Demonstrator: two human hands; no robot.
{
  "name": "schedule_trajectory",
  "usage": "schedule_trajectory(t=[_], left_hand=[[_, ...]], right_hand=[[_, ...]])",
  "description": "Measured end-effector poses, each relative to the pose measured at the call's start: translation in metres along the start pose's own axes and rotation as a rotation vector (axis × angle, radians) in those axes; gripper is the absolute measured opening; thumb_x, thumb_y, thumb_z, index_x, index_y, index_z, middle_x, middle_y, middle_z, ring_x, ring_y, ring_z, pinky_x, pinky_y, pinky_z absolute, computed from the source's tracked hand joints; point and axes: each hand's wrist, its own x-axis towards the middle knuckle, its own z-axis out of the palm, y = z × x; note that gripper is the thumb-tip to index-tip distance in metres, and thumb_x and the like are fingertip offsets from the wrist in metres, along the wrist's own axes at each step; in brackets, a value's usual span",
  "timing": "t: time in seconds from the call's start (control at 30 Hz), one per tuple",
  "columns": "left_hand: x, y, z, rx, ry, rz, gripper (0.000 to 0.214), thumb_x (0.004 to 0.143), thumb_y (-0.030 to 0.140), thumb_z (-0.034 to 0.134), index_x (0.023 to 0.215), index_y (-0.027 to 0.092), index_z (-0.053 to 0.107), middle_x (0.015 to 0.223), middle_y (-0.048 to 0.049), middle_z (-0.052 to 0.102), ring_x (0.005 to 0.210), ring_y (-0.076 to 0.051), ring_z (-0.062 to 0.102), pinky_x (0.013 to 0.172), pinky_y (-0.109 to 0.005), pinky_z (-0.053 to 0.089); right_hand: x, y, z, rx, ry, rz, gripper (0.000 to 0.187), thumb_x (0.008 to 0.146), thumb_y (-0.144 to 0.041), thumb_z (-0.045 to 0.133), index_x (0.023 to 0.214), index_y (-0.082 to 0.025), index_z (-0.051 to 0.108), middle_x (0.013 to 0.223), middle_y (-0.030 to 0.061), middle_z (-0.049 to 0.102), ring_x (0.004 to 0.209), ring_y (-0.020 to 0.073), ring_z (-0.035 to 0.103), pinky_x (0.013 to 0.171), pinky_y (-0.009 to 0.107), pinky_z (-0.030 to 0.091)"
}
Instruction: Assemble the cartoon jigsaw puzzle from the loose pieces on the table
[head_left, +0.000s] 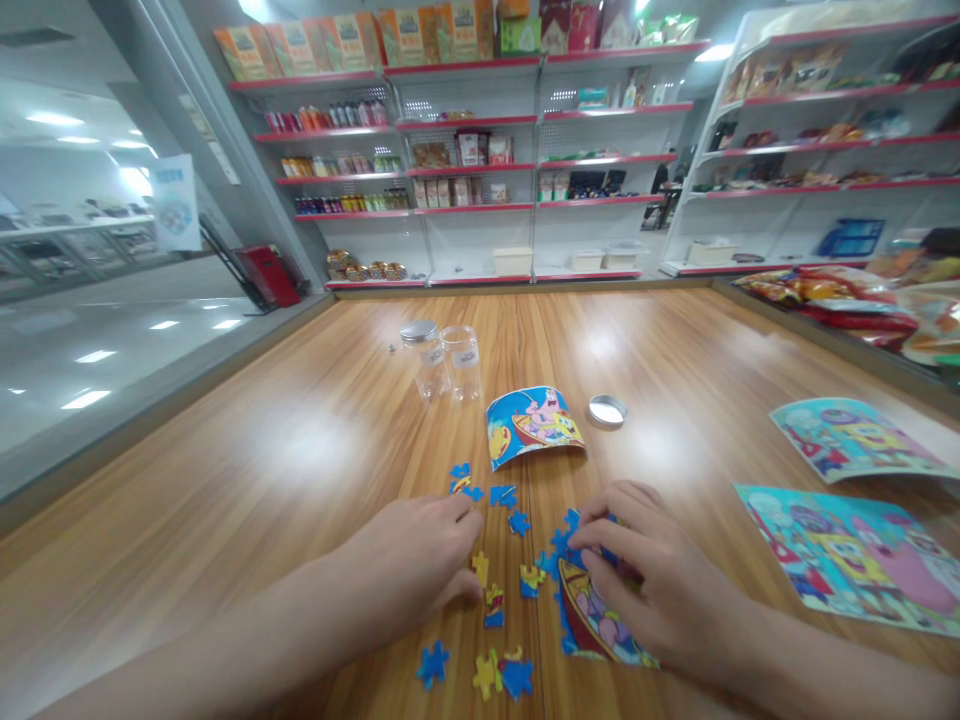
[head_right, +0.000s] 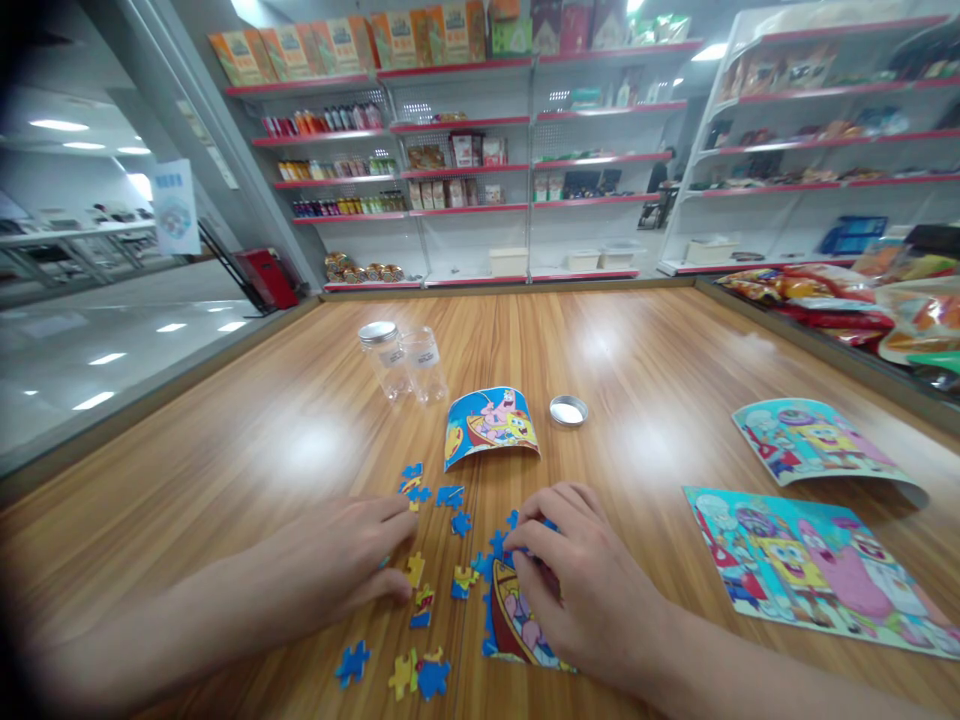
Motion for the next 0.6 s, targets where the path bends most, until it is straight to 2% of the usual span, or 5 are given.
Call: schedule_trajectory(t=[0.1,0.2,0.27,0.4,0.6], left_hand=[[-0.001,0.000,0.003,-0.032,0.012,0.040,0.005,0.091,0.020,0.059,0.094,0.017,0.062,0.096,-0.0077,0.067,0.083,-0.024,0.068,0.073,-0.035,0.055],[-0.002,-0.006,0.008,-0.042,0.038,0.105,0.030,0.084,0.000,0.047,0.103,0.019,0.059,0.103,-0.0069,0.066,0.089,-0.021,0.066,0.077,-0.032,0.054],[-0.002,-0.008,0.009,-0.040,0.056,0.112,0.037,0.081,-0.003,0.044,0.107,0.020,0.058,0.107,-0.0074,0.064,0.091,-0.019,0.064,0.078,-0.031,0.053],[0.000,0.002,0.002,-0.008,0.113,0.090,0.021,0.094,0.011,0.043,0.105,0.019,0.059,0.103,-0.0081,0.060,0.082,-0.020,0.061,0.069,-0.031,0.052],[-0.004,0.017,-0.003,0.025,0.039,0.305,0.027,0.097,0.033,0.052,0.123,0.027,0.059,0.098,-0.0058,0.061,0.074,-0.020,0.060,0.061,-0.032,0.048]], right_hand=[[0.000,0.000,0.001,-0.005,-0.010,0.004,0.015,0.091,-0.011,0.054,0.095,-0.020,0.065,0.095,0.0072,0.059,0.091,0.0230,0.053,0.081,0.041,0.041],[-0.001,0.000,0.001,-0.009,-0.016,0.008,0.015,0.091,-0.011,0.054,0.096,-0.020,0.065,0.095,0.0073,0.060,0.092,0.0232,0.053,0.081,0.041,0.041],[-0.001,0.000,0.001,-0.009,-0.011,0.007,0.016,0.091,-0.011,0.053,0.096,-0.020,0.065,0.095,0.0073,0.060,0.092,0.0231,0.054,0.082,0.041,0.042],[-0.001,-0.001,0.001,-0.011,-0.006,0.003,0.016,0.091,-0.011,0.053,0.096,-0.020,0.066,0.095,0.0072,0.060,0.092,0.0229,0.054,0.082,0.042,0.042],[0.000,0.000,0.001,-0.005,-0.001,-0.005,0.016,0.090,-0.010,0.054,0.095,-0.020,0.066,0.096,0.0072,0.060,0.092,0.0226,0.054,0.083,0.042,0.042]])
